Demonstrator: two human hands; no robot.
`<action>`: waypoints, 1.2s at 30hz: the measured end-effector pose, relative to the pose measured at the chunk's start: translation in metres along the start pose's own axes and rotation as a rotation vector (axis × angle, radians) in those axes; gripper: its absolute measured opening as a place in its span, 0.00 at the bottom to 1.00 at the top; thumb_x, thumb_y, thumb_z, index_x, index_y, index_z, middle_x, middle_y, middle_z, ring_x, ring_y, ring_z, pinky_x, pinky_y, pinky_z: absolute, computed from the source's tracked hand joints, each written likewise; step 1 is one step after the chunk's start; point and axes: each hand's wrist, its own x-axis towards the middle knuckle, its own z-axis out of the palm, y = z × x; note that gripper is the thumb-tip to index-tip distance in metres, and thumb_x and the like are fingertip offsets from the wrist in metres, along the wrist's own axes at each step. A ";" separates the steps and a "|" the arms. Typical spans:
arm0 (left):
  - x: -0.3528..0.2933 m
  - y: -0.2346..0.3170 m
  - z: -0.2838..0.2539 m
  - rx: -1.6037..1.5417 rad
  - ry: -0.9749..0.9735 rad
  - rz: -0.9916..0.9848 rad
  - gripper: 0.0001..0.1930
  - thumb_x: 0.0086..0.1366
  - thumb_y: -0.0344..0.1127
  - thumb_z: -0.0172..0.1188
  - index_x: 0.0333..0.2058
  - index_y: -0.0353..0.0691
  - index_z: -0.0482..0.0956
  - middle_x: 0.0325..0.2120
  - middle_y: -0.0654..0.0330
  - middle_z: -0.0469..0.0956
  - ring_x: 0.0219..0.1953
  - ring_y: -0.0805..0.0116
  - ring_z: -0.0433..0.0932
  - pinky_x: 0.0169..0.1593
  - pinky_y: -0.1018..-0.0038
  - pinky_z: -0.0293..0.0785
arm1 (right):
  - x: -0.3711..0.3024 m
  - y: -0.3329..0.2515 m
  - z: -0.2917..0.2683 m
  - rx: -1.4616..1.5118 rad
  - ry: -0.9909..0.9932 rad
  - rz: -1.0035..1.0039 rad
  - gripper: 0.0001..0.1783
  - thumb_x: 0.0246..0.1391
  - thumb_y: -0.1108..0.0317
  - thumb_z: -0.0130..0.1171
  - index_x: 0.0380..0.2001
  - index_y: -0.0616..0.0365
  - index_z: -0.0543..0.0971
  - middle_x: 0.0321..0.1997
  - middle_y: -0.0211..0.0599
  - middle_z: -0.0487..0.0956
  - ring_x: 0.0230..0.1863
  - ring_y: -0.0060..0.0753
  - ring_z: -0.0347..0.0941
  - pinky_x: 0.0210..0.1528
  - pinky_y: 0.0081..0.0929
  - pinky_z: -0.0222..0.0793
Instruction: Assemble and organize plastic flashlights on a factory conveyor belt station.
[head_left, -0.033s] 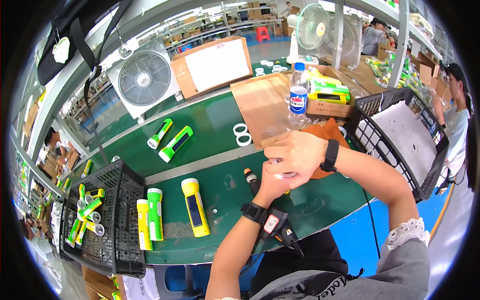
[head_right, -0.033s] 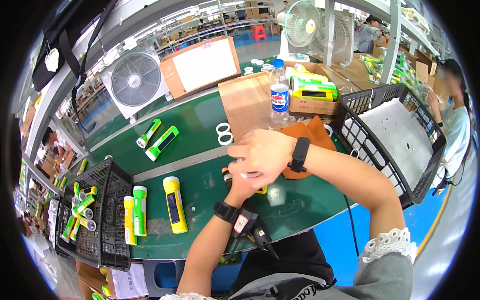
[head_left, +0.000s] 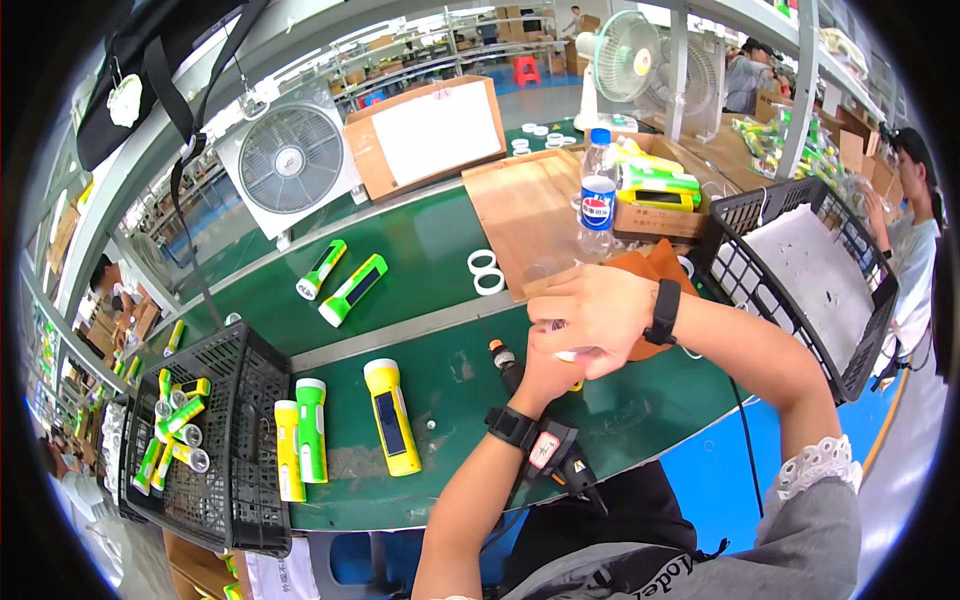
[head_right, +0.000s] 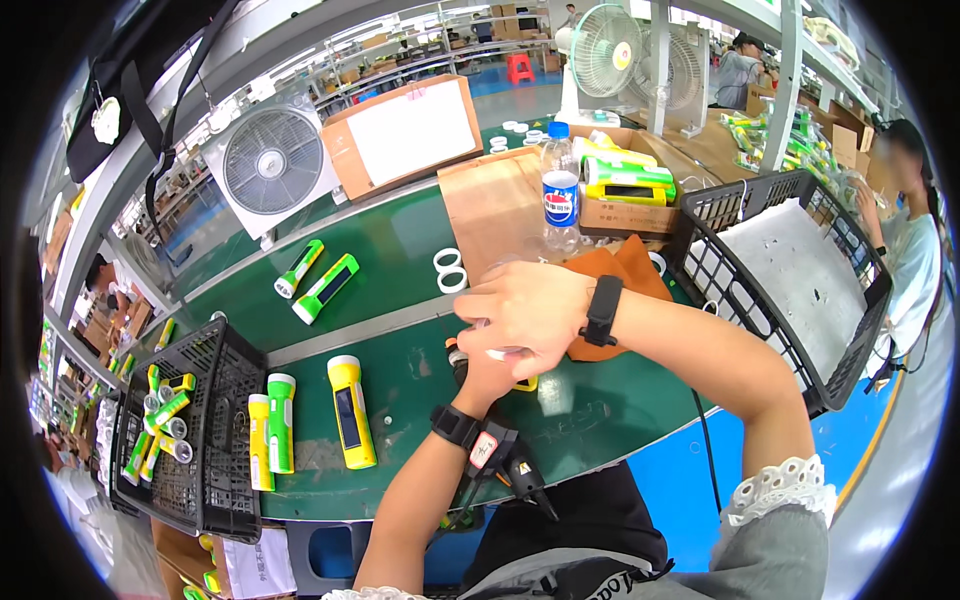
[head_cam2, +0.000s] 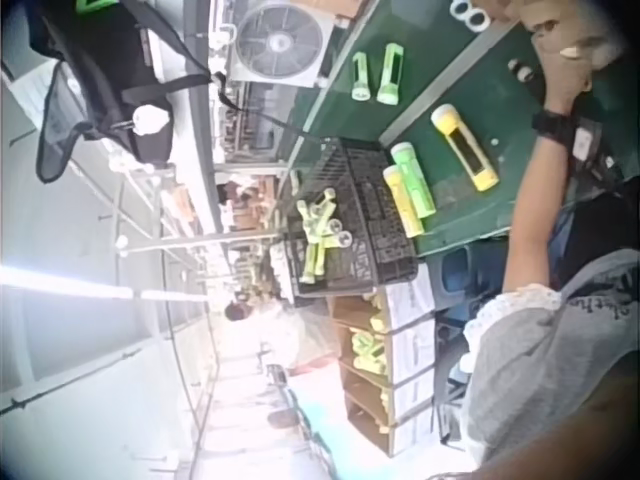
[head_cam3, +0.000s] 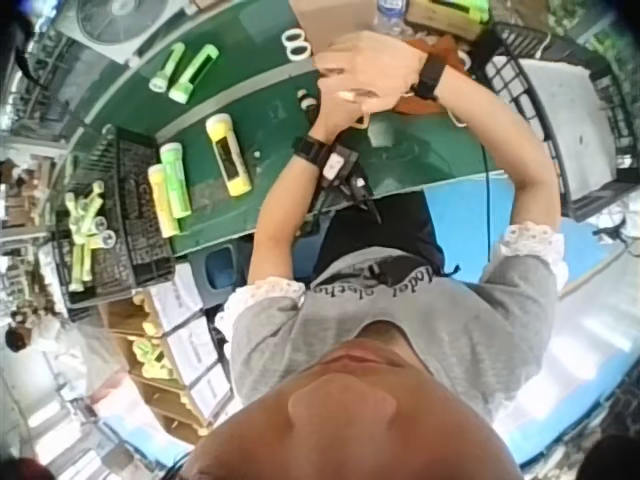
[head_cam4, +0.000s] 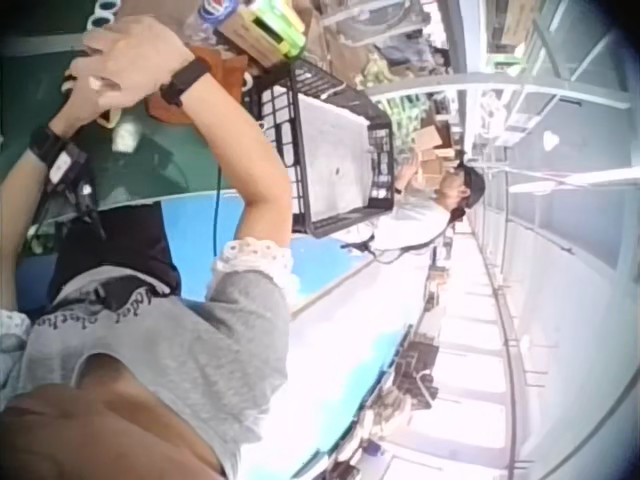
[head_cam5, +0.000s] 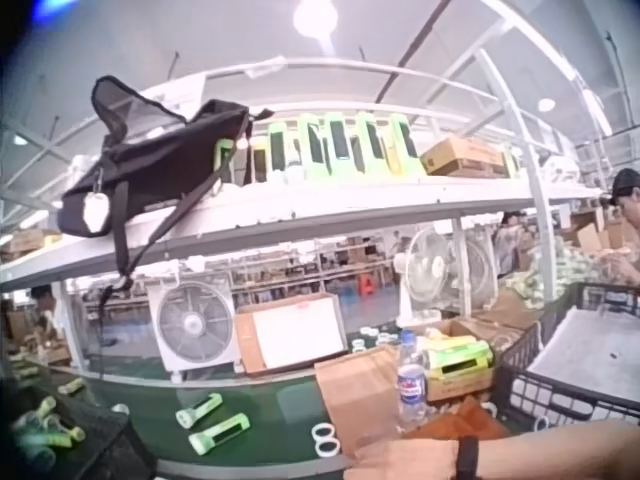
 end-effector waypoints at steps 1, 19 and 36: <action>0.002 -0.005 0.001 0.021 0.044 0.058 0.19 0.42 0.28 0.64 0.37 0.36 0.72 0.36 0.57 0.72 0.39 0.70 0.73 0.38 0.75 0.70 | 0.002 0.003 0.000 0.065 -0.008 -0.093 0.13 0.35 0.57 0.55 0.26 0.50 0.73 0.24 0.33 0.66 0.16 0.36 0.65 0.19 0.31 0.61; 0.008 0.011 -0.001 -0.156 -0.043 -0.113 0.18 0.44 0.27 0.64 0.37 0.34 0.71 0.36 0.59 0.71 0.39 0.71 0.72 0.38 0.75 0.69 | 0.003 -0.006 -0.018 -0.069 -0.185 0.070 0.15 0.36 0.61 0.53 0.30 0.52 0.68 0.30 0.38 0.66 0.27 0.39 0.68 0.26 0.35 0.64; 0.007 0.009 0.000 -0.235 -0.055 -0.240 0.21 0.44 0.28 0.65 0.38 0.35 0.69 0.34 0.63 0.73 0.35 0.75 0.72 0.37 0.79 0.69 | 0.014 -0.015 -0.046 0.070 -0.483 0.463 0.20 0.37 0.61 0.57 0.37 0.49 0.68 0.36 0.39 0.67 0.25 0.47 0.71 0.24 0.39 0.66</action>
